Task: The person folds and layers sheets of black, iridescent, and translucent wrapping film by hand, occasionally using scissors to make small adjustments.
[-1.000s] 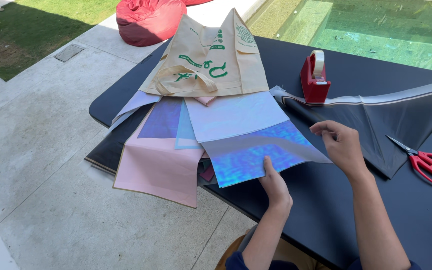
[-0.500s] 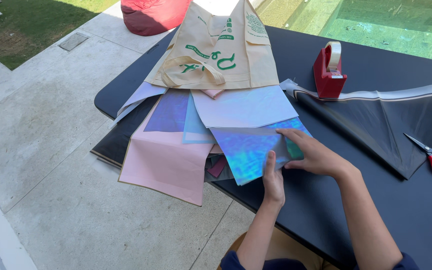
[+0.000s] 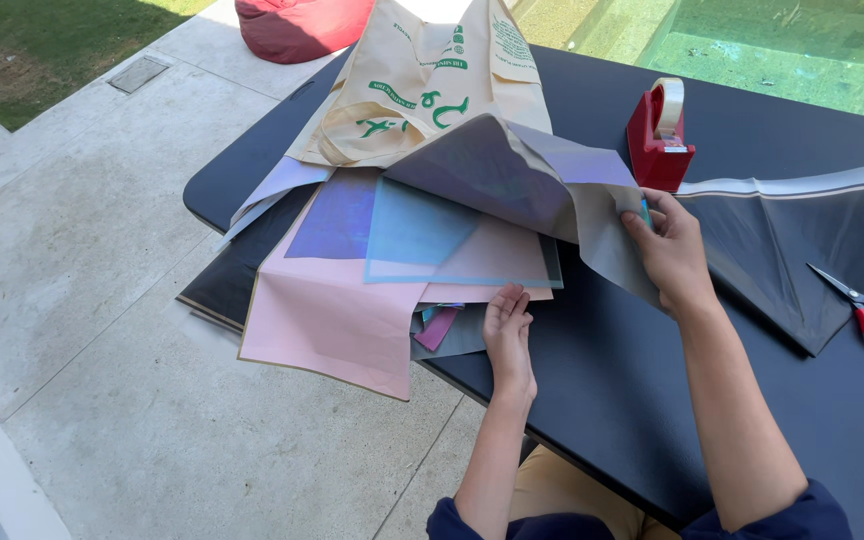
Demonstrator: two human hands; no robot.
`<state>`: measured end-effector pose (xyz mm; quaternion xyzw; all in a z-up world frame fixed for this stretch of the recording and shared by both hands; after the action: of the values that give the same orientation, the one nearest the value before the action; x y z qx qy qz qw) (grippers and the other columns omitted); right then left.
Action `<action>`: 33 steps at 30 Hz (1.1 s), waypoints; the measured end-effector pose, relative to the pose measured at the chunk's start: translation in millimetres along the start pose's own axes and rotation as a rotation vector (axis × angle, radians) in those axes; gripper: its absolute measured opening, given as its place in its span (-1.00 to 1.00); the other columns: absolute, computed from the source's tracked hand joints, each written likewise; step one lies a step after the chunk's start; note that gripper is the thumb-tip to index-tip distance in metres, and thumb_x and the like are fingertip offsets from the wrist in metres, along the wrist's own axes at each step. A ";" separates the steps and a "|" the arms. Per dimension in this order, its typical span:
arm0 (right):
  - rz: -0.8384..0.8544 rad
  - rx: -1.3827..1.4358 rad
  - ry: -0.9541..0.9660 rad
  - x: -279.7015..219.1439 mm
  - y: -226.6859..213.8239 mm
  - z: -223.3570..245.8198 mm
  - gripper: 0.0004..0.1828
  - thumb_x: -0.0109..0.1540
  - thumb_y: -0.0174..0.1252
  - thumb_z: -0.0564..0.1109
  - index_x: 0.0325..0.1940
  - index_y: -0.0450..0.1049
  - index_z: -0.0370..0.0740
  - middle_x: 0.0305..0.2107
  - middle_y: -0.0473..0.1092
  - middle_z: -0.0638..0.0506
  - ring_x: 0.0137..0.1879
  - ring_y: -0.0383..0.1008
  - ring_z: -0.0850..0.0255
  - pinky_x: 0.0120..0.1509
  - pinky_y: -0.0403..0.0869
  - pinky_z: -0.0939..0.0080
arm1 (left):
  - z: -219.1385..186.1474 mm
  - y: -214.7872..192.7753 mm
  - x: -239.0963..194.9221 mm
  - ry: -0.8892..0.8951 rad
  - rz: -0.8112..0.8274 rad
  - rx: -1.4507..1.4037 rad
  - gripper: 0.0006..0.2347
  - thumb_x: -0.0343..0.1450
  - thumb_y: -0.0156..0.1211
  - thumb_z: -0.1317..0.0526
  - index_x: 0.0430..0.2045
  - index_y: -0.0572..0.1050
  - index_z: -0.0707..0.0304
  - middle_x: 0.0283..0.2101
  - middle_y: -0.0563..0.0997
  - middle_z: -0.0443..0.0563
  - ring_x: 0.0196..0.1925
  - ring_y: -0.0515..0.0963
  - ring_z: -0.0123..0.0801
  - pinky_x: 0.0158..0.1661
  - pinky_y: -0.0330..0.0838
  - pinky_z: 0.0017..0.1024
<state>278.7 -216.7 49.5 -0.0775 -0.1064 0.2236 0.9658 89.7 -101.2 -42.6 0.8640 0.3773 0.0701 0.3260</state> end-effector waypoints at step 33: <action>0.204 -0.262 0.413 -21.1 3.2 -13.2 -0.45 0.19 0.25 -0.32 0.29 0.42 -0.27 0.11 0.31 -0.42 0.15 0.46 -0.26 0.10 0.53 -0.26 | -109.1 -24.4 -8.6 0.247 -0.413 1.029 -0.15 0.30 0.35 0.19 0.44 -0.13 0.28 0.47 -0.15 0.38 0.55 -0.14 0.11 0.43 -0.20 0.10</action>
<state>262.0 -224.7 32.5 -0.2562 0.0735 0.2836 0.9212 28.8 -39.3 28.3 0.8051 0.5595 -0.0876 -0.1766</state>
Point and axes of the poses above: each hand's wrist, its own x-axis towards the middle knuckle, its own y-axis out of the palm, z = x × y, the point moved 4 cm from there along x, towards the middle knuckle
